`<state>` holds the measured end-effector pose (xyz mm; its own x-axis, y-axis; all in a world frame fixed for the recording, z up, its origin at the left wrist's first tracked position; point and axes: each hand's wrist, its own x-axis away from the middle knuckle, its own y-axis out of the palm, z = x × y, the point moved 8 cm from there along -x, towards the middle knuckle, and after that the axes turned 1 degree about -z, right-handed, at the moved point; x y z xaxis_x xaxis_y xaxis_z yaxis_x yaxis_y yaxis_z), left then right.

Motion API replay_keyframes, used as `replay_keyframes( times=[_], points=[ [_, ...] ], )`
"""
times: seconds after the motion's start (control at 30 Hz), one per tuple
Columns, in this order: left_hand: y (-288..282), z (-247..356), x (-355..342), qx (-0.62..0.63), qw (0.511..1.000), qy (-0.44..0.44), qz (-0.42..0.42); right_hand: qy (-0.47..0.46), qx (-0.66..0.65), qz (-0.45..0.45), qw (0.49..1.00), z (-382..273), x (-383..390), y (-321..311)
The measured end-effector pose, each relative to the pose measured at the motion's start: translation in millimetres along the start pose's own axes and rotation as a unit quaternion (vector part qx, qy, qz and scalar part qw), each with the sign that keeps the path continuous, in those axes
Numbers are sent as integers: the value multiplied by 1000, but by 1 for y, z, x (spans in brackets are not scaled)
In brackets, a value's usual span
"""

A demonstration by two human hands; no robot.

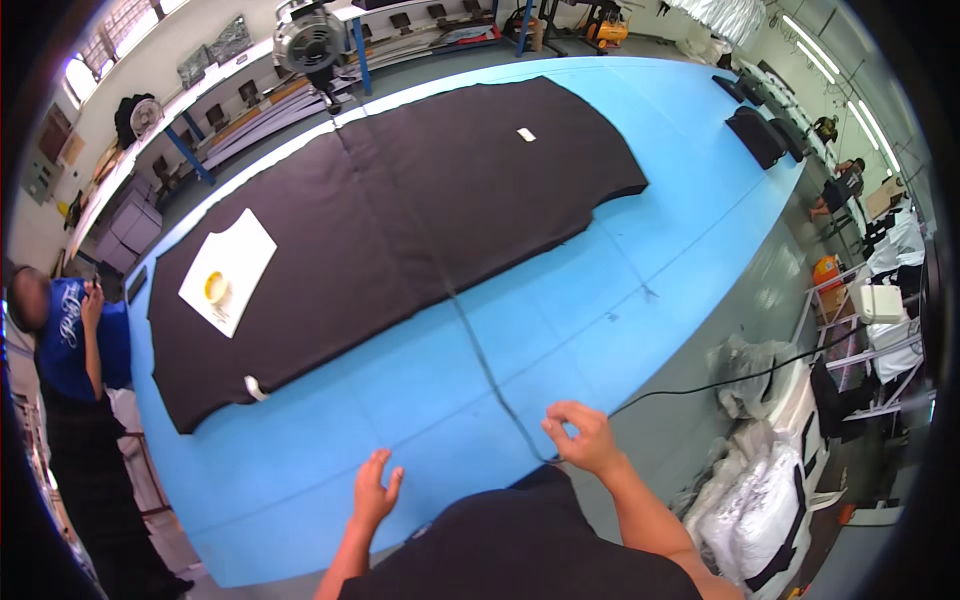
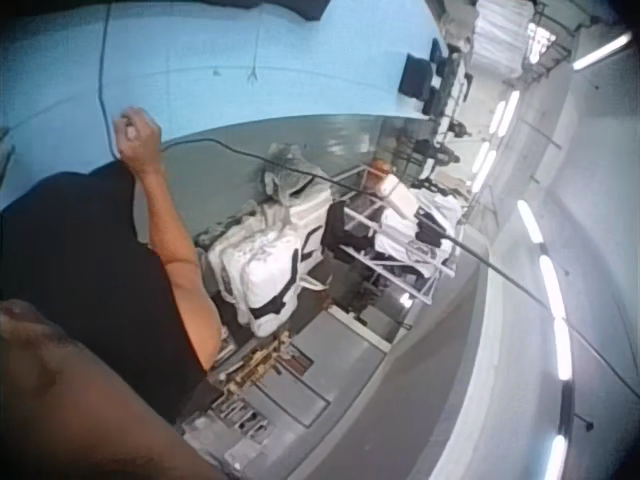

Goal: The person uses a handheld electric fabric cutter to trim a large piece of black fabric on a blue work table. They follow a white paper pattern placed on the fabric to guide the cuts, removing excess material and shaping the fabric piece. The person also handles the pattern and the cut fabric scraps during the process.

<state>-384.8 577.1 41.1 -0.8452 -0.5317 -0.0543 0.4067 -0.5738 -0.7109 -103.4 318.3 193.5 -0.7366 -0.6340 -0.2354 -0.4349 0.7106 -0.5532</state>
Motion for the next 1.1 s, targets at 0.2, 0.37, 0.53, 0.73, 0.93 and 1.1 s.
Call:
replay_keyframes(
  times=[0.2, 0.37, 0.53, 0.73, 0.93, 1.1],
  points=[
    [108, 159, -42, 87, 995, 31, 36, 33, 3, -61, 998, 81, 61, -125],
    [182, 268, -33, 104, 988, 89, -70, 79, 147, 153, 974, 171, 117, -311],
    [195, 310, -31, 129, 983, 100, -89, 27, -20, 178, 983, 167, 71, -352],
    [162, 443, -80, 150, 951, 272, 2, 25, -43, -91, 995, 122, 42, -186],
    [154, 444, -99, 228, 965, 108, 68, -246, -27, -369, 896, 74, 53, -64],
    [94, 367, -39, 178, 923, 42, 338, -240, 31, -439, 865, 132, 48, -90]
  ],
)
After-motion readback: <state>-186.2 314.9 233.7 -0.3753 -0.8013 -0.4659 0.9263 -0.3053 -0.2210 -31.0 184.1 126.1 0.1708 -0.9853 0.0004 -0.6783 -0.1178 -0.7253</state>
